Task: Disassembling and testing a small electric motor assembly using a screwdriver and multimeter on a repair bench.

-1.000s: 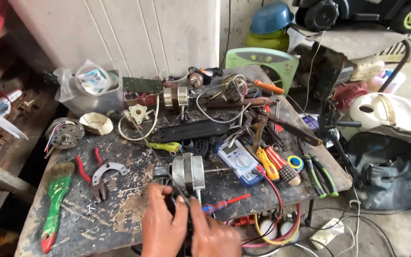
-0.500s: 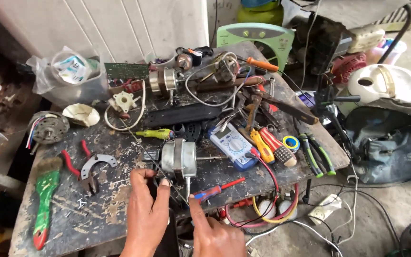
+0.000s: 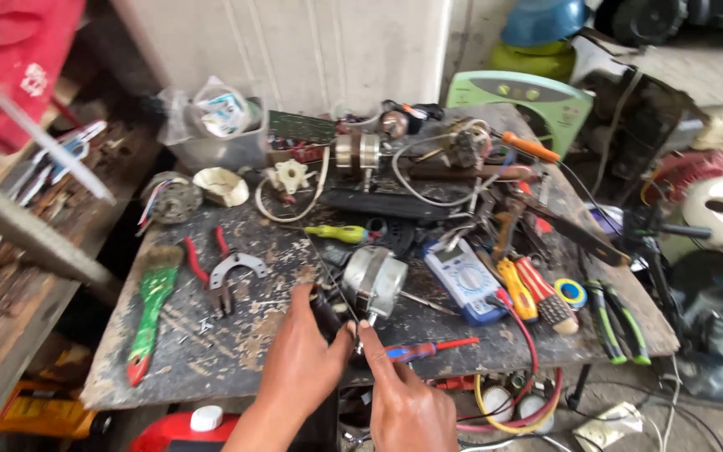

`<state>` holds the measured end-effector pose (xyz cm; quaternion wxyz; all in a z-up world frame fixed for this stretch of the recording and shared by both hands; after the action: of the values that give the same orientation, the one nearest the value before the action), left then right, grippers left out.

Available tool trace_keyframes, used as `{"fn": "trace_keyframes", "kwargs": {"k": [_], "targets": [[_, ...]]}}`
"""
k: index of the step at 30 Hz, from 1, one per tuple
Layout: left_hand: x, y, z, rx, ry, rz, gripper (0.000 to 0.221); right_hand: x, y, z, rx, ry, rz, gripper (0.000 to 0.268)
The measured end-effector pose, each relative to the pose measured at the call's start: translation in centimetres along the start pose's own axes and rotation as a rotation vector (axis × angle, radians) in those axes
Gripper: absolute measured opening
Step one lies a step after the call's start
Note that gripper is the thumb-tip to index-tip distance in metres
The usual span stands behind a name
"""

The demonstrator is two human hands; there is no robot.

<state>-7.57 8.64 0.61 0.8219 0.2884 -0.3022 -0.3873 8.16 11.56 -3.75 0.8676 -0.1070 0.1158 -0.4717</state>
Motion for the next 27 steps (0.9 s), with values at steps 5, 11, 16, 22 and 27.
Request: {"fn": "trace_keyframes", "kwargs": {"k": [5,11,16,22,27], "targets": [[-0.5,-0.8,0.2,0.005,-0.033,-0.001,0.061,0.1,-1.8,1.1,-0.005,0.099,0.052,0.065],[-0.9,-1.0,-0.1,-0.085,-0.079,-0.06,0.091,2.1,-3.1,4.5,0.236,0.416,0.191,0.061],[-1.4,-1.5,-0.3,-0.066,-0.062,-0.112,0.075,1.5,-4.0,4.1,0.295,0.445,0.148,0.062],[-1.3,-1.8,-0.5,0.009,-0.108,-0.093,0.069,-0.7,-4.2,2.9,0.347,0.387,0.18,0.072],[-1.7,-2.3,-1.1,-0.041,-0.119,-0.087,0.07,1.8,-4.0,4.5,0.414,0.483,0.303,0.062]]}}
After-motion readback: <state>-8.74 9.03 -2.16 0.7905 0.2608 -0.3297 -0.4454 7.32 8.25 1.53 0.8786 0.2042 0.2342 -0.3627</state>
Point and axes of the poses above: each hand's wrist, its own x-axis away from the middle knuckle, its own z-axis out of the back of the hand, y = z × x, the point moved 10 cm from there along -x, towards the middle knuckle, and after that the axes turned 7 degrees about -y, right-handed, at the moved point
